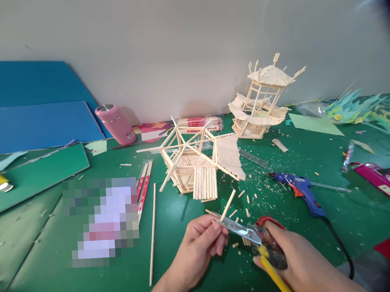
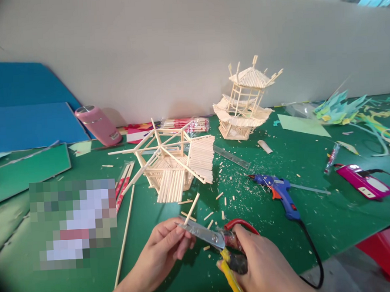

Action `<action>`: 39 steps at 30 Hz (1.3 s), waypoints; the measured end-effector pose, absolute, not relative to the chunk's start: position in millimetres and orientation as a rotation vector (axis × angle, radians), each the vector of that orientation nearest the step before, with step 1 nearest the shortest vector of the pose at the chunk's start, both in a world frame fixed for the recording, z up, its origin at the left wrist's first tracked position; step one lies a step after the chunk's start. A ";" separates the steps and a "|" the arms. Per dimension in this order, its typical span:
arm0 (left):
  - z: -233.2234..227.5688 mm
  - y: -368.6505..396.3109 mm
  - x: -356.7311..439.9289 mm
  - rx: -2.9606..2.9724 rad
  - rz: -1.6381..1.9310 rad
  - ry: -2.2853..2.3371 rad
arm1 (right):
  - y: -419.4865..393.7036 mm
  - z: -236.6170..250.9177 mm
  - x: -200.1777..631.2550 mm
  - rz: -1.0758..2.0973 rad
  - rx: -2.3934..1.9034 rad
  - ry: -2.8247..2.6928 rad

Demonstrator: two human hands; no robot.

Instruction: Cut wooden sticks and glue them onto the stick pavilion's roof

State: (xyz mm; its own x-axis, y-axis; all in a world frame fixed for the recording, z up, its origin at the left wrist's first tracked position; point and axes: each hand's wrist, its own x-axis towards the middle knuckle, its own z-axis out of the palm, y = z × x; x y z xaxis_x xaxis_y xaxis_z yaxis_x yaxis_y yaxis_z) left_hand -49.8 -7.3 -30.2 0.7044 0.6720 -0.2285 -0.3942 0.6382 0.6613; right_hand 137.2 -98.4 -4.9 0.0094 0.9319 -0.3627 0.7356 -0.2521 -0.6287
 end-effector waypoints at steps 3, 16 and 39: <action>-30.1 -7.5 -50.2 0.628 0.609 0.463 | -98.7 -3.0 137.3 1.114 -1.994 -1.722; -26.7 -0.2 -56.6 0.701 0.564 0.416 | -96.4 -3.1 165.7 0.840 -2.151 -1.725; -37.0 -4.5 -53.6 1.028 0.505 0.580 | -87.7 -15.7 207.9 0.397 -2.126 -1.761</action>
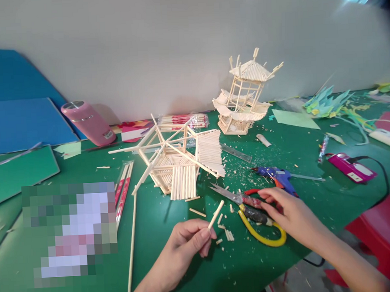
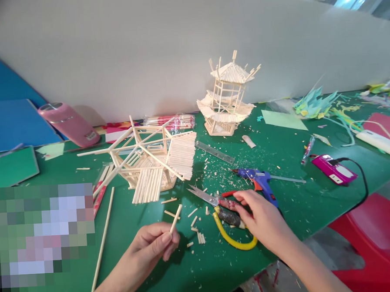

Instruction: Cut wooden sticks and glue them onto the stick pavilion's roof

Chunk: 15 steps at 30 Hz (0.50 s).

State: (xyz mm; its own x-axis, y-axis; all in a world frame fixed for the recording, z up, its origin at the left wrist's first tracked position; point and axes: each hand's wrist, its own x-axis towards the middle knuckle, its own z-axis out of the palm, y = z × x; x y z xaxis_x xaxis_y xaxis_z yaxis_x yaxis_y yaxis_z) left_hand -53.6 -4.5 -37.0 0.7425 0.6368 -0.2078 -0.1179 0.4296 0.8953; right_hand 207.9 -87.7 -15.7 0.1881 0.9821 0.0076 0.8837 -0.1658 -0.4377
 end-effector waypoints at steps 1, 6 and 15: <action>-37.0 -4.2 -53.3 1.043 0.508 0.586 | -84.0 -17.4 206.3 0.413 -2.109 -1.835; -30.2 -5.4 -49.6 1.144 0.541 0.597 | -75.0 -25.0 208.6 0.407 -2.063 -1.966; -7.1 -33.7 -9.7 1.180 0.570 0.628 | -129.0 -24.4 198.2 0.279 -1.992 -1.689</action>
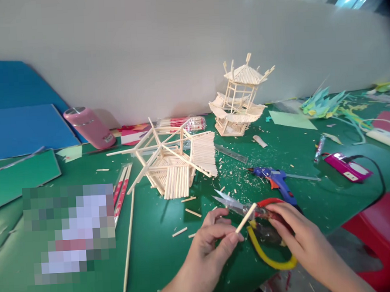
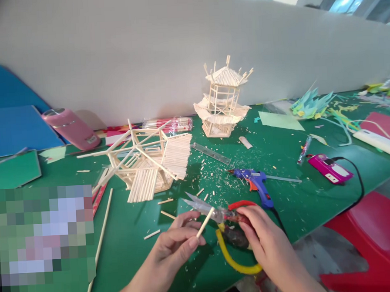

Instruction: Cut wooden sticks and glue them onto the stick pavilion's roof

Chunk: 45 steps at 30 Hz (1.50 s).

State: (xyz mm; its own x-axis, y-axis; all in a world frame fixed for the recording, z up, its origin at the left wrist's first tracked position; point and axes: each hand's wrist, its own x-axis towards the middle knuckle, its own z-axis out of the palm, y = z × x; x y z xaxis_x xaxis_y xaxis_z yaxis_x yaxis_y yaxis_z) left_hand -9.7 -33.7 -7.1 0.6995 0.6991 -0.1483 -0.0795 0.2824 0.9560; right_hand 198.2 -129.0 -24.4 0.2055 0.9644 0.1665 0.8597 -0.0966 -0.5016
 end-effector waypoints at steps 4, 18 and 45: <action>4.1 -44.1 11.9 1.163 0.728 0.633 | -135.6 -13.5 172.6 0.368 -1.819 -1.624; 41.9 -49.7 2.8 1.299 1.116 0.918 | -103.1 -1.5 130.5 0.172 -1.726 -1.728; 64.4 -21.6 -11.6 1.215 1.120 0.909 | -117.2 1.5 150.0 0.288 -1.657 -1.709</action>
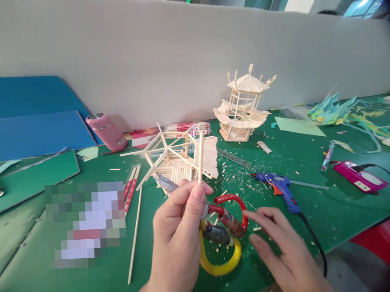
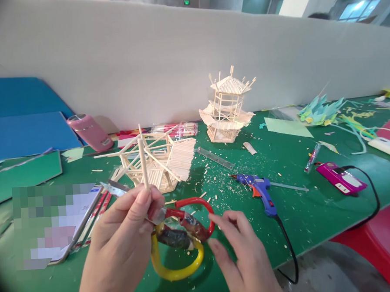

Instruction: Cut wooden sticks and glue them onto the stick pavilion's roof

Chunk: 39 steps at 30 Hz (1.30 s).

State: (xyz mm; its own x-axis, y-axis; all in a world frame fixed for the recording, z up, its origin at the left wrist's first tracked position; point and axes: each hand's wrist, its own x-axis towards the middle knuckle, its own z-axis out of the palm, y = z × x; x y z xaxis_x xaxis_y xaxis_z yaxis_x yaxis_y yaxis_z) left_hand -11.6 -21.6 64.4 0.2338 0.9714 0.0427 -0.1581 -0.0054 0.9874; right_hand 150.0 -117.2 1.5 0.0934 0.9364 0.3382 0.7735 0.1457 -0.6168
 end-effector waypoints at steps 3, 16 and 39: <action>60.6 -21.0 -9.2 1.188 1.123 0.938 | -118.7 5.1 148.7 0.195 -1.643 -1.545; 71.0 -31.8 12.2 1.388 1.034 0.657 | -111.2 -24.3 138.4 -0.044 -1.611 -1.638; 28.0 -22.8 -31.2 1.976 0.311 0.883 | -97.6 14.4 157.2 -0.016 -1.579 -1.964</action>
